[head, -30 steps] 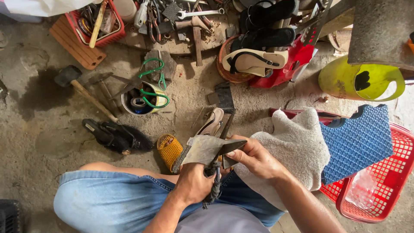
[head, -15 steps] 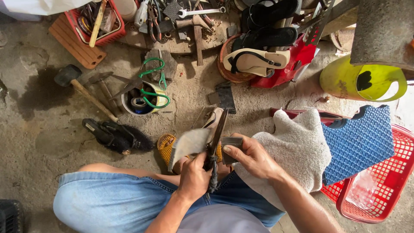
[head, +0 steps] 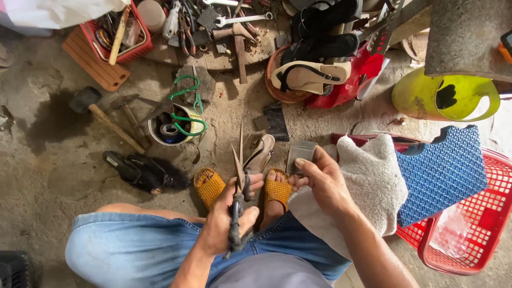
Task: Trimming a heel cap with scissors and a knife before sanding the edges of a shoe heel
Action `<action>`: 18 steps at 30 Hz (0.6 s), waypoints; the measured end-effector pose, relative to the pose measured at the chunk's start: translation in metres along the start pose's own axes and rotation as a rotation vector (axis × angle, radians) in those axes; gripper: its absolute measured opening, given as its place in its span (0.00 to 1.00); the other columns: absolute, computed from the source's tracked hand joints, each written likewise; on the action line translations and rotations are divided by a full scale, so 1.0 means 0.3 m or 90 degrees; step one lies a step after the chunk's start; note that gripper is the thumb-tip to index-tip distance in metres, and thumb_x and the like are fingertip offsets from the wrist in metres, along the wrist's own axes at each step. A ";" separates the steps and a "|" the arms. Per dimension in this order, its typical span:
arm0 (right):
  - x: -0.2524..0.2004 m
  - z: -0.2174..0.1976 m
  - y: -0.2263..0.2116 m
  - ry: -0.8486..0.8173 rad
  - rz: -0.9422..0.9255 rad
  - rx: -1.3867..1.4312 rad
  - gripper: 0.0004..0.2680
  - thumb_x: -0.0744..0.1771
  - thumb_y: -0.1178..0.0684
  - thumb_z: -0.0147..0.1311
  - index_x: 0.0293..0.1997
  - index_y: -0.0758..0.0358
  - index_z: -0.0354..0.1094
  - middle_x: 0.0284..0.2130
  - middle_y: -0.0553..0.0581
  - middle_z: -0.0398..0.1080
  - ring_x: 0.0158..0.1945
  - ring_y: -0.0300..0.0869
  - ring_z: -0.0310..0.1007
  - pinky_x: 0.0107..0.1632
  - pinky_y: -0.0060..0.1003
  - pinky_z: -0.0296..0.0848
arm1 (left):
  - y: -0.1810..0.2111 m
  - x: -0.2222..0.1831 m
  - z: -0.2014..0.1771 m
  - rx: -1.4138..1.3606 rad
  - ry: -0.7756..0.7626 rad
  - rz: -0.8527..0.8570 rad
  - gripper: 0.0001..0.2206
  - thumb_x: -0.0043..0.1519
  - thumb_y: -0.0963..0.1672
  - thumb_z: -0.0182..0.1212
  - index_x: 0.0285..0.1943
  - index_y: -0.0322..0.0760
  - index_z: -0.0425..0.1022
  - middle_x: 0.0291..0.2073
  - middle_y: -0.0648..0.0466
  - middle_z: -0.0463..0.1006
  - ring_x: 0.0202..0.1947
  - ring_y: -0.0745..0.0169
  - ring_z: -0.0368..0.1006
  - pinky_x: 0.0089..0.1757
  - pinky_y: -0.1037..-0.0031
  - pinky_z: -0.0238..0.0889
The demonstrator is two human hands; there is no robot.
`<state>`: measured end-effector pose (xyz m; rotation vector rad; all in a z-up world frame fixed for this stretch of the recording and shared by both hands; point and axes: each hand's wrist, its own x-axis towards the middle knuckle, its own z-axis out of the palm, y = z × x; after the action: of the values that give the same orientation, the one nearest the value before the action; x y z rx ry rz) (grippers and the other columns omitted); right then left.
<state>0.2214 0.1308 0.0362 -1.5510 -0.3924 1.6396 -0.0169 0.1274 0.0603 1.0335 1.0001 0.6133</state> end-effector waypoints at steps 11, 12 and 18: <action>-0.028 -0.017 0.022 -0.048 -0.052 -0.052 0.05 0.68 0.53 0.57 0.38 0.61 0.66 0.26 0.50 0.66 0.26 0.35 0.68 0.29 0.28 0.72 | -0.177 -0.063 0.049 -0.094 0.039 -0.198 0.22 0.57 0.37 0.61 0.63 0.30 0.69 0.54 0.43 0.81 0.47 0.57 0.83 0.46 0.78 0.78; -0.030 -0.020 0.027 -0.054 -0.063 -0.086 0.05 0.68 0.51 0.56 0.38 0.59 0.66 0.27 0.49 0.66 0.31 0.34 0.70 0.31 0.29 0.76 | -0.173 -0.061 0.053 -0.052 0.030 -0.159 0.22 0.56 0.36 0.59 0.62 0.30 0.69 0.52 0.43 0.83 0.47 0.57 0.85 0.47 0.76 0.80; -0.080 0.011 -0.027 -0.094 -0.034 -0.016 0.09 0.68 0.53 0.53 0.48 0.67 0.62 0.38 0.71 0.79 0.32 0.46 0.80 0.33 0.34 0.81 | -0.099 -0.078 0.067 0.115 -0.009 -0.167 0.29 0.52 0.36 0.57 0.67 0.40 0.67 0.61 0.46 0.79 0.65 0.59 0.75 0.61 0.73 0.66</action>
<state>0.2187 0.1193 0.0587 -1.4298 -0.5305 1.7197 -0.0100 0.0878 0.0456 1.0408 1.1723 0.3033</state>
